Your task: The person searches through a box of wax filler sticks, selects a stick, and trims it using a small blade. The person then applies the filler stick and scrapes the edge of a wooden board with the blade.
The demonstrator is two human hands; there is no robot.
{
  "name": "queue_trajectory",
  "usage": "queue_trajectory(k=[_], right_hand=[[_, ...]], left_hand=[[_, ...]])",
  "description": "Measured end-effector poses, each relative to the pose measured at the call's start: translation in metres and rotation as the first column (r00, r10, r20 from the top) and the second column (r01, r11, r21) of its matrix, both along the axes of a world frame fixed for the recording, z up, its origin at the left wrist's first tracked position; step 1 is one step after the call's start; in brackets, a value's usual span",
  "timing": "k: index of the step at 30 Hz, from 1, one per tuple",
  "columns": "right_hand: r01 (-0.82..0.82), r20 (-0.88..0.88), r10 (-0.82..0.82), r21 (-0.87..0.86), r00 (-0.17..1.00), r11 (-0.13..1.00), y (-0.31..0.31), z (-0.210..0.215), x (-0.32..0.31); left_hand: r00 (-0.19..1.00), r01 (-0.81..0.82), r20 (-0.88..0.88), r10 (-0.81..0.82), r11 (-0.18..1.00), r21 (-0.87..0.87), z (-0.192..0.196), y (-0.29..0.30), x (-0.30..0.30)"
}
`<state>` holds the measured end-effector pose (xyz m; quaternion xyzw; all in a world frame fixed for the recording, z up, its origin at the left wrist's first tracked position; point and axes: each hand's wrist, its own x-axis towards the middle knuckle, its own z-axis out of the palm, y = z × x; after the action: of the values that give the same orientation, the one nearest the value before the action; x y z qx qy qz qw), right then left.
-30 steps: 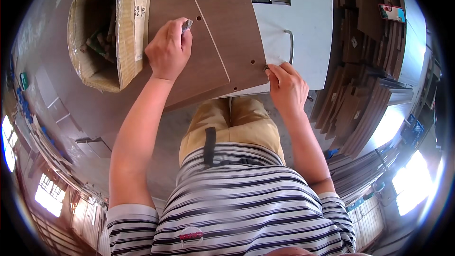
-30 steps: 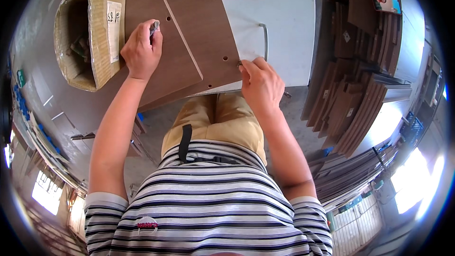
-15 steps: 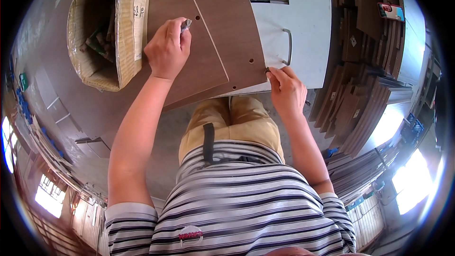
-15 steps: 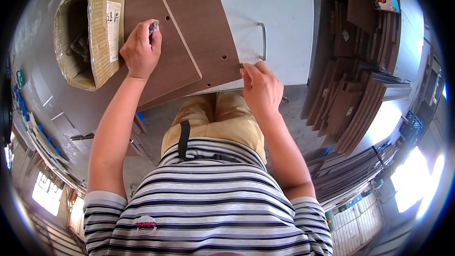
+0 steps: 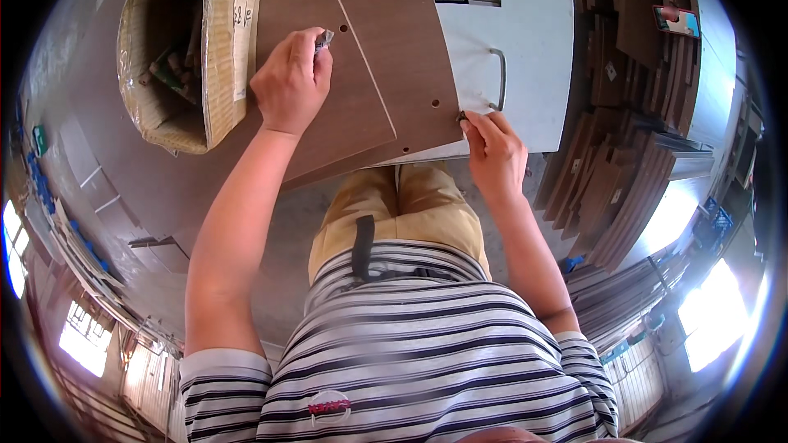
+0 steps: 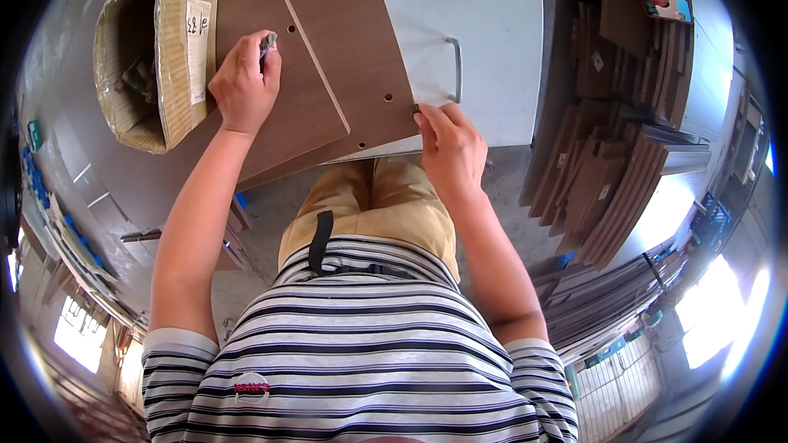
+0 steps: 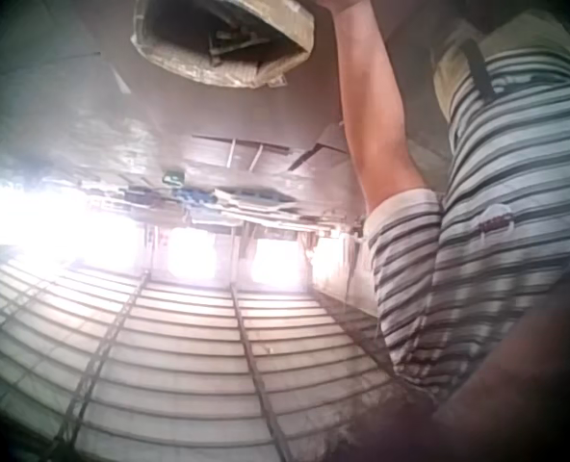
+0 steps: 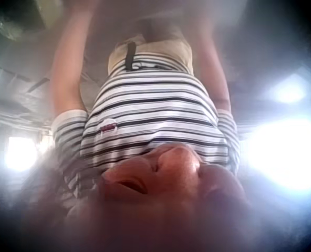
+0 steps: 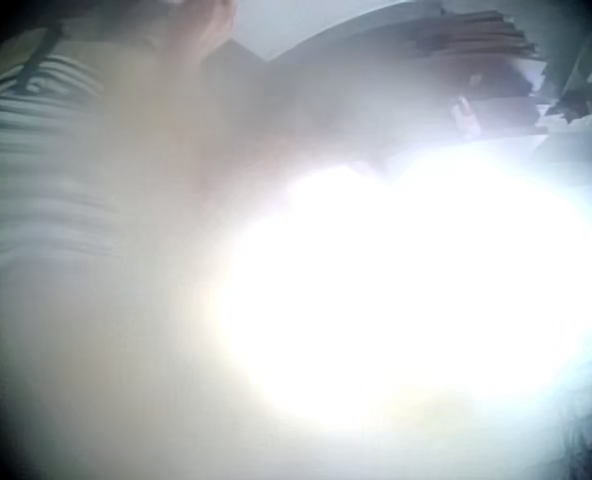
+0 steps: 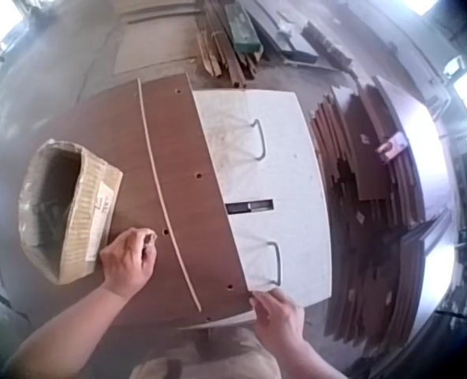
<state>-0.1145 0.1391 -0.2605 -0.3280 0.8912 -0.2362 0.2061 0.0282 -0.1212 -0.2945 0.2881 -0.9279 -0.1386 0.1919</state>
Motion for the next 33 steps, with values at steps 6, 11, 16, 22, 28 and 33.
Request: queue_trajectory(k=[6,11,16,22,28,33], right_hand=[[-0.039,-0.063,0.042,0.058,0.997,0.998,0.002,-0.002,0.003],[-0.010,-0.002,0.010,0.005,1.000,1.000,0.018,-0.004,0.009],[0.014,0.045,-0.008,-0.136,0.999,0.991,0.025,-0.009,0.011],[0.025,0.066,-0.015,-0.151,0.998,0.988,0.022,-0.014,0.008],[0.035,0.053,-0.027,-0.158,0.998,0.987,0.022,-0.016,0.012],[0.041,0.048,-0.035,-0.135,0.998,0.990,0.026,-0.013,0.015]], left_hand=[[1.000,-0.002,-0.002,0.002,1.000,-0.018,0.000,0.000,0.000],[1.000,0.005,-0.004,-0.005,0.999,-0.032,-0.002,-0.002,0.001],[1.000,0.014,-0.014,-0.014,0.998,-0.054,-0.002,-0.001,0.001],[1.000,0.002,-0.005,-0.002,0.998,-0.067,-0.004,-0.001,0.000],[1.000,-0.001,-0.019,0.000,0.997,-0.083,-0.004,-0.002,0.000],[1.000,0.001,-0.020,-0.002,0.997,-0.081,-0.003,-0.001,-0.001]])
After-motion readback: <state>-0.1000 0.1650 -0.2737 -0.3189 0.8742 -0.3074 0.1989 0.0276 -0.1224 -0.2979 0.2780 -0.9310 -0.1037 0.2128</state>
